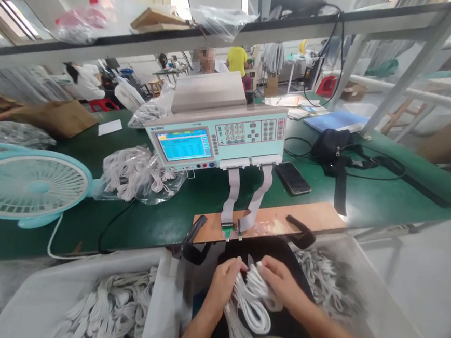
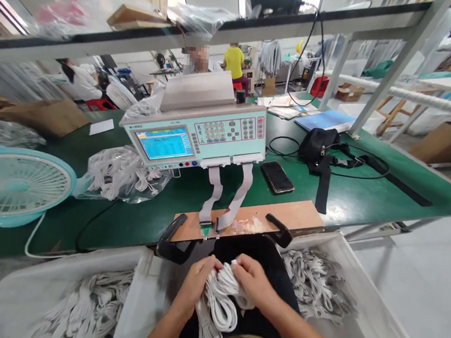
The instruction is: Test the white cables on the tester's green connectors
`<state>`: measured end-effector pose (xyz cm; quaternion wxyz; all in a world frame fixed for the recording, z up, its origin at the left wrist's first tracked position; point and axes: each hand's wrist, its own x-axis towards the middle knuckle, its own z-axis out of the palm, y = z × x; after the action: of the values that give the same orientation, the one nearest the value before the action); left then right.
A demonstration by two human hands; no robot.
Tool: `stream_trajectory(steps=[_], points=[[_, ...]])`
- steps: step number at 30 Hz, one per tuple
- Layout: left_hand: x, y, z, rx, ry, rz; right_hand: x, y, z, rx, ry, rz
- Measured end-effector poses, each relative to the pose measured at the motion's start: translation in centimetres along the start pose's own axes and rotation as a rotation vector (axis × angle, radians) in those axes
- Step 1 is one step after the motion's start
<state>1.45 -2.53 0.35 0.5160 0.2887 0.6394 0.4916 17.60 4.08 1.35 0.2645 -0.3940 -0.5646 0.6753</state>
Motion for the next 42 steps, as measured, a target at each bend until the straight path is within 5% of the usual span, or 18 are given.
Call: stream_trajectory(steps=[2, 4, 6, 8, 10, 14, 21, 25, 32, 36, 42], points=[[-0.3, -0.2, 0.4, 0.036, 0.012, -0.044, -1.4, -0.3, -4.8, -0.276, 0.000, -0.025], [-0.3, -0.3, 0.9, 0.034, 0.009, -0.098, -2.6, -0.7, -8.8, -0.634, 0.202, -0.073], [0.1, -0.3, 1.8, 0.044, -0.004, -0.101, -3.6, -1.2, -10.3, -0.803, 0.340, -0.150], [0.3, -0.2, 3.0, 0.085, -0.023, -0.070, -4.4, -1.6, -8.9, -0.799, 0.247, -0.211], [0.4, 0.1, 4.0, 0.121, -0.049, -0.053, -4.6, -1.9, -5.8, -0.741, 0.012, -0.248], [-0.3, 0.8, 4.1, 0.074, -0.126, -0.057, -3.4, -1.4, -1.4, -0.594, -0.169, -0.141], [-1.0, 0.3, 0.0, 0.179, -0.297, 0.018, -1.5, 0.1, -2.4, -0.180, -0.370, 0.013], [-1.2, 0.2, -0.5, 0.219, -0.299, -0.012, -1.4, -0.4, -1.9, -0.325, -0.422, -0.064], [-1.5, 0.4, -0.4, 0.136, -0.379, -0.040, -1.4, -0.1, -0.9, -0.506, -0.323, -0.244], [-1.4, -0.2, -0.1, 0.062, -0.272, -0.075, -1.1, 0.6, -0.4, -0.656, -0.307, -0.424], [-1.1, -0.6, 0.5, 0.131, -0.098, -0.021, -0.4, -1.1, 0.5, -1.186, -0.338, -0.809]])
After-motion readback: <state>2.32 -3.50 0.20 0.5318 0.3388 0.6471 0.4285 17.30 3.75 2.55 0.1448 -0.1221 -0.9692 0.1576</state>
